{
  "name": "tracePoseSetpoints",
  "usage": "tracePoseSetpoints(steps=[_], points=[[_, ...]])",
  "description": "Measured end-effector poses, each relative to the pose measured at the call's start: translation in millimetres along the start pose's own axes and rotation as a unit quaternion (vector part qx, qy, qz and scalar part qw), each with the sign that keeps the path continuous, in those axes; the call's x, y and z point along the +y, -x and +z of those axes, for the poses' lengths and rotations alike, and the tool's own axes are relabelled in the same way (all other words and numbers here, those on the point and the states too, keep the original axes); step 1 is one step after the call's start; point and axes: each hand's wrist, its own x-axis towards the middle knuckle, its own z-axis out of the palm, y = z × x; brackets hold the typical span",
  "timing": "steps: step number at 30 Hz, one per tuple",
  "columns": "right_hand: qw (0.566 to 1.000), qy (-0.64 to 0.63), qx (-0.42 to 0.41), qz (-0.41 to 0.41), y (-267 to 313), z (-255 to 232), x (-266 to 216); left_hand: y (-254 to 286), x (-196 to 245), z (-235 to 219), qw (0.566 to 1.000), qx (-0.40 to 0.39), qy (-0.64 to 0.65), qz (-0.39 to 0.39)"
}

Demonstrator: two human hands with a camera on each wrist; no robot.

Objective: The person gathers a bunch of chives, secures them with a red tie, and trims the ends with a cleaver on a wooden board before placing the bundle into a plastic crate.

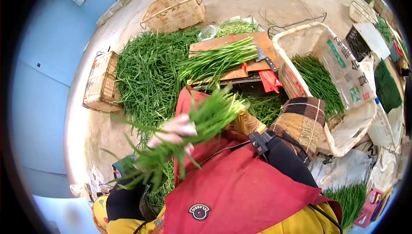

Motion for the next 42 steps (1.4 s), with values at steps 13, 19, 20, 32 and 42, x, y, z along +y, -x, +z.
tracePoseSetpoints(steps=[13, 19, 20, 32, 42], points=[[0.971, -0.001, 0.225, -0.084, -26, 2, 3, 7, 130, 21, 0.825, -0.046, 0.271, -0.494], [0.971, -0.022, 0.221, -0.091, -39, -4, 0, 85, 163, -79, 0.785, 0.161, 0.152, -0.579], [0.969, -0.004, 0.222, -0.109, -42, -9, 2, 86, 159, -94, 0.774, 0.255, 0.144, -0.562], [0.976, -0.042, 0.173, -0.121, -50, 36, -22, -63, 12, 15, 0.905, -0.120, -0.283, -0.295], [0.964, 0.081, 0.204, -0.148, -42, 33, -31, -41, -22, 48, 0.947, 0.092, -0.107, -0.288]])
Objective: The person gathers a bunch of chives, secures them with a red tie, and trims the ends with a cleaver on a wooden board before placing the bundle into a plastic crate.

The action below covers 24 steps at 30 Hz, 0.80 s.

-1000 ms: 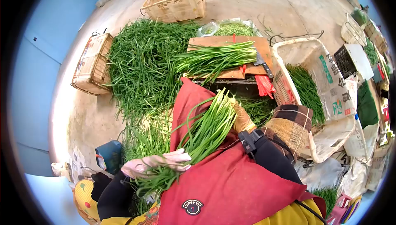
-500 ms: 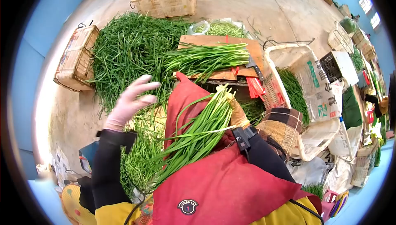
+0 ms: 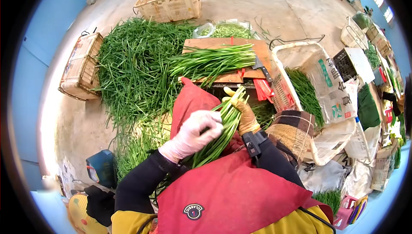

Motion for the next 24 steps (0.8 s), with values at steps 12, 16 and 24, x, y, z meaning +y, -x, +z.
tracePoseSetpoints(steps=[12, 16, 24], points=[[0.996, 0.032, 0.056, -0.058, 14, 9, -5, -42, 11, 20, 0.967, -0.052, -0.247, -0.040], [0.997, -0.021, 0.064, -0.041, 30, 31, -23, -45, 20, -21, 0.908, -0.041, 0.280, -0.308], [0.993, 0.108, -0.028, -0.043, 50, 68, -50, 9, 7, 16, 0.764, -0.158, 0.483, -0.398]])
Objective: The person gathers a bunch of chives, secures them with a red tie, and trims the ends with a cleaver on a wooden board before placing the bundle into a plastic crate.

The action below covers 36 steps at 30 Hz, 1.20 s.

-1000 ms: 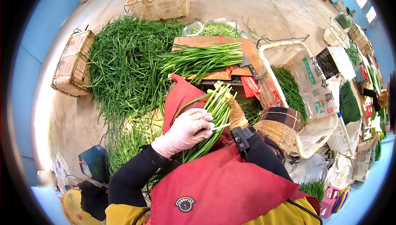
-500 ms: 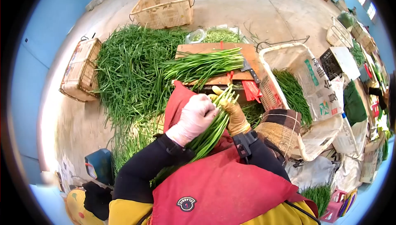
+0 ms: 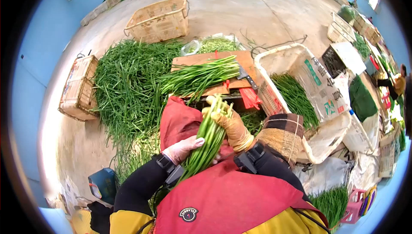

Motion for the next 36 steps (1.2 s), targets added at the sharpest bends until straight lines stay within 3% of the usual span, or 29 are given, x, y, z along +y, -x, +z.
tracePoseSetpoints(steps=[1, 3, 4, 5, 7, 9, 11, 13, 14, 15, 18, 24, 25, 27, 28, 29, 30, 31, 32, 33, 35, 36], points=[[0.998, 0.031, -0.018, -0.052, -4, -9, -4, 5, 2, 4, 1.000, 0.021, 0.005, 0.003], [0.991, 0.088, 0.052, -0.089, -10, -22, -16, 6, -11, -8, 0.994, 0.097, 0.035, 0.040], [0.986, 0.124, 0.048, -0.105, -4, -23, -31, 8, -14, -17, 0.991, 0.113, 0.045, 0.053], [0.966, 0.187, 0.056, -0.167, 0, -4, -51, 10, -14, -29, 0.993, 0.080, 0.065, 0.058], [0.920, 0.306, -0.102, -0.225, 10, 25, -91, 11, 5, -1, 0.995, 0.030, 0.049, 0.084], [0.905, 0.313, -0.192, -0.216, 42, 78, -129, 12, -4, -24, 0.997, 0.025, 0.057, 0.040], [0.822, 0.342, -0.181, -0.417, 59, 108, -125, 3, -4, -13, 0.993, 0.018, 0.080, 0.083], [0.826, 0.307, -0.380, -0.280, 70, 128, -150, -1, -10, 2, 0.985, 0.017, 0.111, 0.130], [0.812, 0.321, -0.413, -0.259, 73, 133, -157, -1, -11, 9, 0.979, 0.018, 0.127, 0.159], [0.803, 0.344, -0.414, -0.255, 77, 135, -161, -1, 0, 21, 0.984, -0.007, 0.106, 0.140], [0.779, 0.424, -0.399, -0.233, 86, 135, -178, -2, 3, 38, 0.986, 0.116, 0.024, 0.121], [0.705, 0.598, -0.342, -0.168, 94, 147, -217, 12, -13, -15, 0.995, 0.070, 0.043, 0.049], [0.717, 0.604, -0.314, -0.151, 90, 142, -221, 14, -17, -28, 0.996, 0.071, 0.041, 0.038], [0.789, 0.401, -0.216, -0.412, 49, 93, -183, 19, -28, -55, 0.996, 0.077, 0.037, 0.021], [0.878, 0.378, -0.182, -0.230, 38, 75, -179, 18, -3, -12, 0.998, 0.051, 0.026, -0.009], [0.782, 0.516, -0.155, -0.314, 13, 47, -182, 13, -3, -12, 0.999, 0.049, 0.007, 0.020], [0.898, 0.403, -0.135, -0.111, -1, 31, -178, 15, -4, -12, 0.999, 0.043, 0.005, 0.031], [0.861, 0.445, -0.138, -0.205, -40, -12, -153, 15, -4, -13, 0.999, 0.034, 0.002, 0.039], [0.947, 0.279, -0.132, -0.084, -47, -23, -132, 15, -2, -8, 0.999, 0.042, 0.002, 0.030], [0.987, 0.099, -0.116, 0.044, -50, -29, -112, 14, -1, -3, 0.999, 0.041, 0.007, 0.035], [0.966, 0.186, -0.177, 0.044, -59, -31, -69, 10, 1, 3, 0.995, -0.033, 0.096, -0.009], [0.933, 0.232, -0.266, 0.073, -40, -12, -82, 10, 8, 6, 0.999, -0.001, 0.052, -0.003]])
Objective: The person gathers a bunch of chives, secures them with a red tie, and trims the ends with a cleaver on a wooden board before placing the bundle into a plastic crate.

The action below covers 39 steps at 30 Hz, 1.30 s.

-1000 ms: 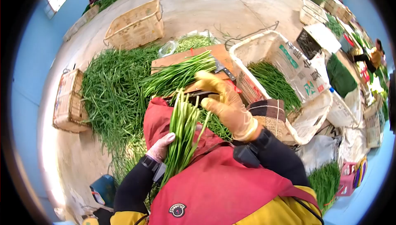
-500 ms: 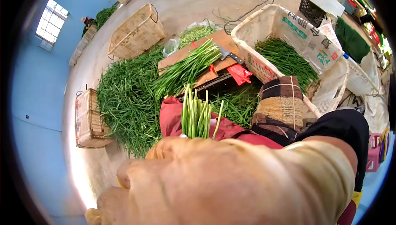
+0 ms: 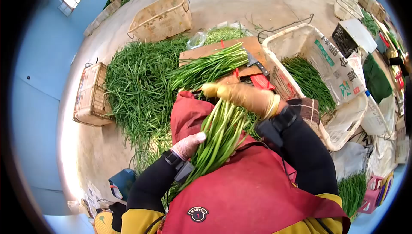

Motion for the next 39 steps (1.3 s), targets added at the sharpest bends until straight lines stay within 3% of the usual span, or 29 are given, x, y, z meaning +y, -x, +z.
tracePoseSetpoints(steps=[1, 3, 4, 7, 9, 11, 12, 13, 14, 15, 17, 18, 23, 27, 29, 31, 34, 36, 37, 39], points=[[1.000, -0.003, -0.006, 0.005, -1, 1, 5, 3, -1, 11, 0.997, 0.067, -0.031, 0.029], [0.996, 0.043, 0.056, -0.054, 3, -5, 21, -1, -5, -9, 0.998, 0.056, -0.033, 0.000], [0.995, -0.041, 0.082, -0.051, 5, -16, 27, -1, -8, -16, 0.999, -0.009, 0.039, -0.003], [0.969, -0.001, 0.244, 0.027, 44, -30, 26, -1, -1, -14, 0.998, 0.057, 0.011, 0.019], [0.960, -0.043, 0.261, 0.090, 64, -32, 56, -1, 10, -23, 0.996, 0.069, -0.058, 0.021], [0.947, -0.086, 0.248, 0.183, 59, 4, 50, -10, 29, -17, 0.994, 0.054, -0.091, 0.027], [0.952, -0.146, 0.206, 0.171, 58, 3, 87, -15, 37, -6, 0.986, 0.084, -0.139, 0.046], [0.958, -0.187, 0.173, 0.134, 52, 22, 77, -20, 44, 9, 0.974, 0.113, -0.188, 0.061], [0.960, -0.185, 0.174, 0.118, 44, 31, 84, -23, 47, 16, 0.961, 0.131, -0.234, 0.068], [0.962, -0.183, 0.174, 0.103, 37, 38, 90, -23, 50, 36, 0.968, 0.113, -0.196, 0.105], [0.960, -0.201, 0.196, 0.023, 22, 49, 88, -28, 37, 27, 0.920, 0.177, -0.318, 0.147], [0.955, -0.209, 0.211, -0.002, 20, 51, 92, -29, 35, 23, 0.919, 0.177, -0.319, 0.146], [0.941, -0.296, 0.160, 0.031, 32, 43, 107, -21, 38, 7, 0.977, 0.124, -0.157, 0.079], [0.927, -0.342, 0.152, 0.033, 38, 39, 118, -20, 33, -9, 0.977, 0.175, -0.118, 0.029], [0.921, -0.359, 0.153, 0.012, 41, 40, 121, -19, 30, -12, 0.981, 0.168, -0.099, 0.024], [0.919, -0.358, 0.164, -0.012, 40, 44, 120, -17, 27, -17, 0.983, 0.103, -0.146, 0.048], [0.926, -0.338, 0.165, -0.032, 44, 45, 127, -17, 2, -22, 0.990, 0.078, -0.108, 0.038], [0.952, -0.273, 0.133, 0.026, 54, 35, 132, -23, -9, -7, 0.993, 0.059, -0.084, 0.053], [0.962, -0.240, 0.117, 0.055, 56, 32, 134, -23, -9, -1, 0.998, 0.041, -0.044, 0.007], [0.973, -0.194, 0.115, 0.053, 60, 35, 117, -26, -15, 8, 0.995, 0.077, -0.048, 0.038]])
